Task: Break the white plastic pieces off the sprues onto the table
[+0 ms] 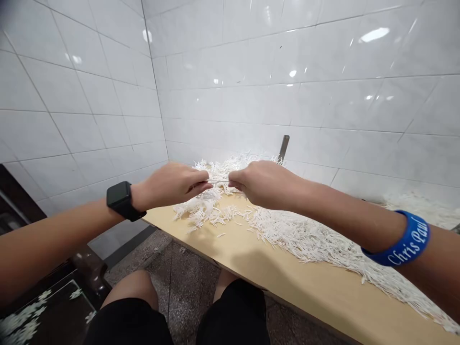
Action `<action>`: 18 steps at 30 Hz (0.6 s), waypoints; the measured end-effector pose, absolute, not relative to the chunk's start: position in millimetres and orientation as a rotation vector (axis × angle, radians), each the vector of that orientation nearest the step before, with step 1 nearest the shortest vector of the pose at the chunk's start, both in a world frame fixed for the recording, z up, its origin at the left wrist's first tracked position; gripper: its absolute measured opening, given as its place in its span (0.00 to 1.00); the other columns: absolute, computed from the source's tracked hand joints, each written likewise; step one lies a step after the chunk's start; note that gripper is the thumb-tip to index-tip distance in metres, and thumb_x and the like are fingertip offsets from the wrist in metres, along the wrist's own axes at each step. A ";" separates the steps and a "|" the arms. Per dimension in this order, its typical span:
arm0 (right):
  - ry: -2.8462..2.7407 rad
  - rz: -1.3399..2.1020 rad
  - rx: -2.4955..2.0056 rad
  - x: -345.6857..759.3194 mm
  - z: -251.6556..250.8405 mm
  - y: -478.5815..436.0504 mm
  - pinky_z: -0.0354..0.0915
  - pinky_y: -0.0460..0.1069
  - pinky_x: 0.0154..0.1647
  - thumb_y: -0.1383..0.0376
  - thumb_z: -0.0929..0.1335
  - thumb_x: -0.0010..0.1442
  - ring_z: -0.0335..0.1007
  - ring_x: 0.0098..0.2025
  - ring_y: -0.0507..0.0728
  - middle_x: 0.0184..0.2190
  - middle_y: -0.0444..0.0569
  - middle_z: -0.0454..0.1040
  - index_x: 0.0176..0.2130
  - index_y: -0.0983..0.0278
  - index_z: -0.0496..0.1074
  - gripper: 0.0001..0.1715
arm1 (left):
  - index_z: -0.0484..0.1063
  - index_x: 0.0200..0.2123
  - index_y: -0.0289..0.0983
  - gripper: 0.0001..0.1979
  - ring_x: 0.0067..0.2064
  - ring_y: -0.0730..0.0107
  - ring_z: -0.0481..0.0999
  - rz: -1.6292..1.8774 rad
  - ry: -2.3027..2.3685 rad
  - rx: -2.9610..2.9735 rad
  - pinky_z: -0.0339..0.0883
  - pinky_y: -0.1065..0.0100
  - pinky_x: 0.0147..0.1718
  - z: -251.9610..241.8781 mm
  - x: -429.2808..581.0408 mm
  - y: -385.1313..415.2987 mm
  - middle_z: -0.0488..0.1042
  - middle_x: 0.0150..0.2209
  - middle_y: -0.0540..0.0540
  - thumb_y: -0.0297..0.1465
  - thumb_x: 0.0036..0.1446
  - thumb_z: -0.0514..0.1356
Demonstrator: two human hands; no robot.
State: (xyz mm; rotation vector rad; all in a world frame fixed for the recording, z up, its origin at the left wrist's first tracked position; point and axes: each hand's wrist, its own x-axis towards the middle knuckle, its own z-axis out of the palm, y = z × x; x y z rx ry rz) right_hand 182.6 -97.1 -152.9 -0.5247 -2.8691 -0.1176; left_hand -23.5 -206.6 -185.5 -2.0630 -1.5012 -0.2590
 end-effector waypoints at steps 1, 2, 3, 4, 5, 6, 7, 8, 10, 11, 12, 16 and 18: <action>-2.852 -0.094 -0.548 186.8 -158.9 -97.1 0.41 0.50 0.27 0.67 0.64 0.59 0.49 0.19 0.50 0.14 0.42 0.59 0.24 0.61 0.65 0.12 | 0.66 0.27 0.37 0.20 0.20 0.75 0.60 -0.235 -1.481 -2.063 0.45 0.69 0.22 -187.0 -23.6 -204.7 0.67 0.20 0.50 0.41 0.66 0.46; -2.829 -0.067 -0.576 189.9 -165.0 -96.1 0.41 0.50 0.26 0.67 0.64 0.58 0.47 0.18 0.50 0.13 0.41 0.58 0.23 0.61 0.64 0.12 | 0.66 0.27 0.37 0.19 0.20 0.75 0.61 -0.217 -1.461 -2.071 0.45 0.69 0.22 -188.5 -23.8 -200.4 0.68 0.21 0.50 0.41 0.66 0.47; -2.805 -0.039 -0.605 192.4 -170.8 -94.4 0.41 0.50 0.25 0.66 0.65 0.58 0.45 0.17 0.50 0.13 0.41 0.57 0.22 0.61 0.63 0.13 | 0.66 0.28 0.37 0.19 0.21 0.75 0.62 -0.206 -1.442 -2.081 0.45 0.69 0.22 -189.8 -24.1 -194.3 0.69 0.22 0.49 0.41 0.66 0.47; -2.785 -0.017 -0.630 194.9 -176.2 -92.2 0.41 0.50 0.25 0.66 0.65 0.58 0.44 0.17 0.49 0.12 0.41 0.56 0.21 0.61 0.61 0.15 | 0.67 0.27 0.37 0.19 0.23 0.75 0.64 -0.203 -1.419 -2.093 0.46 0.69 0.22 -190.7 -24.3 -187.3 0.71 0.24 0.49 0.41 0.66 0.48; -2.771 -0.007 -0.646 197.8 -180.9 -89.7 0.41 0.50 0.24 0.65 0.65 0.58 0.44 0.17 0.49 0.12 0.41 0.56 0.21 0.61 0.60 0.15 | 0.67 0.27 0.37 0.19 0.25 0.74 0.66 -0.207 -1.393 -2.107 0.47 0.69 0.23 -191.0 -24.4 -180.0 0.72 0.26 0.48 0.41 0.65 0.48; -2.762 -0.012 -0.660 201.5 -184.8 -87.3 0.41 0.50 0.24 0.64 0.65 0.58 0.44 0.17 0.50 0.12 0.41 0.56 0.21 0.61 0.59 0.16 | 0.67 0.26 0.37 0.19 0.28 0.73 0.68 -0.217 -1.366 -2.124 0.49 0.69 0.24 -190.9 -24.4 -173.1 0.73 0.28 0.47 0.42 0.65 0.49; -2.755 -0.030 -0.678 206.3 -187.5 -84.8 0.41 0.50 0.24 0.64 0.64 0.59 0.45 0.17 0.50 0.12 0.41 0.56 0.21 0.61 0.59 0.16 | 0.67 0.26 0.37 0.19 0.31 0.71 0.69 -0.228 -1.347 -2.145 0.50 0.69 0.24 -190.6 -24.2 -166.9 0.73 0.30 0.47 0.42 0.64 0.50; -2.748 -0.055 -0.703 212.4 -189.1 -82.3 0.42 0.50 0.24 0.63 0.63 0.60 0.46 0.17 0.50 0.12 0.41 0.56 0.21 0.61 0.59 0.17 | 0.67 0.26 0.37 0.18 0.33 0.70 0.70 -0.240 -1.346 -2.172 0.52 0.70 0.25 -190.4 -24.0 -161.4 0.74 0.30 0.46 0.42 0.63 0.52; -2.734 -0.091 -0.781 228.3 -188.6 -76.1 0.43 0.50 0.24 0.62 0.61 0.62 0.49 0.17 0.51 0.13 0.42 0.59 0.22 0.60 0.58 0.18 | 0.69 0.30 0.38 0.12 0.33 0.70 0.70 -0.287 -1.397 -2.250 0.54 0.70 0.27 -191.9 -23.9 -152.4 0.74 0.30 0.47 0.39 0.60 0.56; -2.724 -0.101 -0.838 237.7 -186.8 -72.2 0.44 0.50 0.24 0.62 0.61 0.63 0.50 0.17 0.51 0.14 0.43 0.60 0.22 0.60 0.57 0.18 | 0.70 0.33 0.38 0.08 0.31 0.71 0.70 -0.338 -1.451 -2.291 0.55 0.70 0.27 -194.0 -24.2 -148.3 0.74 0.30 0.48 0.37 0.59 0.57; -2.705 -0.108 -0.906 247.5 -184.5 -67.6 0.45 0.50 0.24 0.62 0.61 0.63 0.52 0.17 0.52 0.14 0.43 0.61 0.22 0.60 0.56 0.19 | 0.70 0.36 0.38 0.06 0.30 0.72 0.70 -0.415 -1.516 -2.331 0.56 0.71 0.27 -197.4 -24.6 -144.2 0.74 0.30 0.49 0.35 0.58 0.57; -2.640 -0.096 -1.049 285.0 -176.3 -47.0 0.48 0.51 0.25 0.59 0.60 0.64 0.54 0.18 0.52 0.14 0.46 0.63 0.21 0.60 0.56 0.21 | 0.70 0.40 0.37 0.10 0.33 0.73 0.73 -0.786 -1.751 -2.503 0.63 0.70 0.32 -222.0 -23.0 -126.6 0.77 0.37 0.46 0.35 0.62 0.53; -2.606 -0.084 -1.062 300.0 -175.3 -39.9 0.48 0.52 0.24 0.52 0.61 0.63 0.54 0.17 0.52 0.14 0.47 0.63 0.20 0.60 0.57 0.24 | 0.70 0.44 0.38 0.13 0.38 0.71 0.75 -0.800 -1.796 -2.581 0.65 0.68 0.37 -239.6 -19.0 -118.5 0.77 0.44 0.45 0.37 0.63 0.51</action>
